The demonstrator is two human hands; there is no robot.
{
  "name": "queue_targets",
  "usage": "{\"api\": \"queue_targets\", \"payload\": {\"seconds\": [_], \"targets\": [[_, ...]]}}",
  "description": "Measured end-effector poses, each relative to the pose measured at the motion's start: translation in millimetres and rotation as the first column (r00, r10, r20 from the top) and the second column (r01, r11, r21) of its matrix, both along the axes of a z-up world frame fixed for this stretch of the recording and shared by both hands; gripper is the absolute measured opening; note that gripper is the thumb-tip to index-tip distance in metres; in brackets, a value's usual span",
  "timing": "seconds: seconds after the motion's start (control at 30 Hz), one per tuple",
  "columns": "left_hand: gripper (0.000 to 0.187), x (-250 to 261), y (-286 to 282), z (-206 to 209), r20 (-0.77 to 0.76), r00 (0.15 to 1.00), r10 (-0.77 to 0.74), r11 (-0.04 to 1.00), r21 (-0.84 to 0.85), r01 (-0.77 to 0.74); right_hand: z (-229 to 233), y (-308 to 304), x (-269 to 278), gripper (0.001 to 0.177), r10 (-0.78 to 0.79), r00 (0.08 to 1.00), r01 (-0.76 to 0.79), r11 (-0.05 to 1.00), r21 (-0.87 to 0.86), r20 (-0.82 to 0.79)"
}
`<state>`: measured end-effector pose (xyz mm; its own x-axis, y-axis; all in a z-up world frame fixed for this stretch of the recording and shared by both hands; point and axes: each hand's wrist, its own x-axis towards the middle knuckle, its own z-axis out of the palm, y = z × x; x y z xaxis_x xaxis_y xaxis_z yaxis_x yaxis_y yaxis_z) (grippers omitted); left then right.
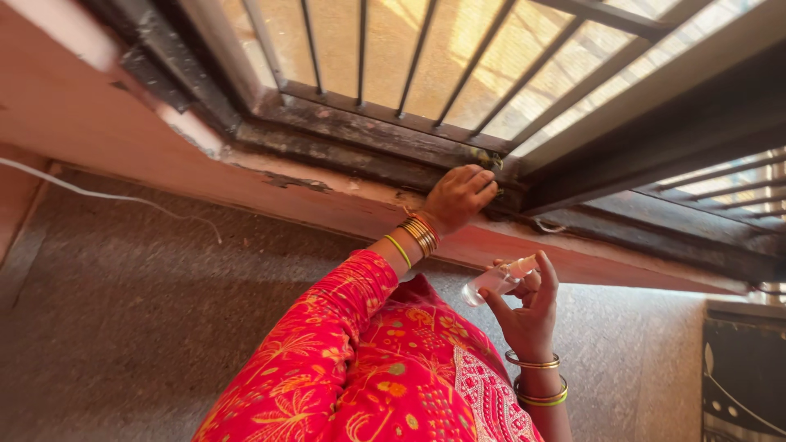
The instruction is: The person cleans a metal window frame using a spray bottle and a cloth. They repeatedly spray the frame and wipe it with the cloth, focusing on the lower horizontal section and vertical bars.
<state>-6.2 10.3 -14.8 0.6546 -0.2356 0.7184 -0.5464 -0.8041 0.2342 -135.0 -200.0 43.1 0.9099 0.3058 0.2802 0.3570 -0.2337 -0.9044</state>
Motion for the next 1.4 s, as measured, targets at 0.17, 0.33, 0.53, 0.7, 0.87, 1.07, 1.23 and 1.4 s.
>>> {"api": "queue_targets", "payload": {"seconds": [0.17,0.33,0.53,0.7,0.87,1.07,1.23,1.4], "targets": [[0.016,-22,82,-14,0.012,0.991,0.132,0.991,-0.036,-0.132,-4,22,2,0.098,0.024,0.999,-0.024,1.0,0.004,-0.021],[0.02,-55,205,-25,0.066,0.888,0.456,0.888,0.029,-0.458,-6,46,6,0.1,0.072,0.995,-0.07,0.997,0.022,-0.073],[0.011,-89,288,-20,-0.034,0.689,0.724,0.681,-0.125,-0.722,-7,78,12,0.1,0.177,0.983,-0.176,0.984,0.027,-0.044],[0.023,-86,264,-24,-0.085,0.645,0.759,0.625,-0.184,-0.759,-6,85,9,0.1,0.186,0.982,-0.186,0.982,-0.008,-0.045],[0.016,-69,197,-16,-0.146,0.771,0.62,0.721,-0.281,-0.633,-4,68,5,0.1,0.105,0.992,-0.108,0.994,-0.032,-0.067],[0.022,-42,69,-6,-0.071,0.994,0.087,0.972,-0.212,-0.1,-1,45,3,0.1,0.062,0.997,-0.063,0.998,-0.019,-0.045],[0.035,0,21,-8,-0.115,0.981,0.157,0.983,-0.078,-0.167,-4,25,0,0.1,0.006,1.0,-0.006,1.0,0.002,-0.031],[0.056,14,8,-11,-0.313,0.904,0.292,0.956,0.092,-0.278,-9,10,0,0.099,-0.037,0.997,0.038,0.999,0.025,-0.068]]}}
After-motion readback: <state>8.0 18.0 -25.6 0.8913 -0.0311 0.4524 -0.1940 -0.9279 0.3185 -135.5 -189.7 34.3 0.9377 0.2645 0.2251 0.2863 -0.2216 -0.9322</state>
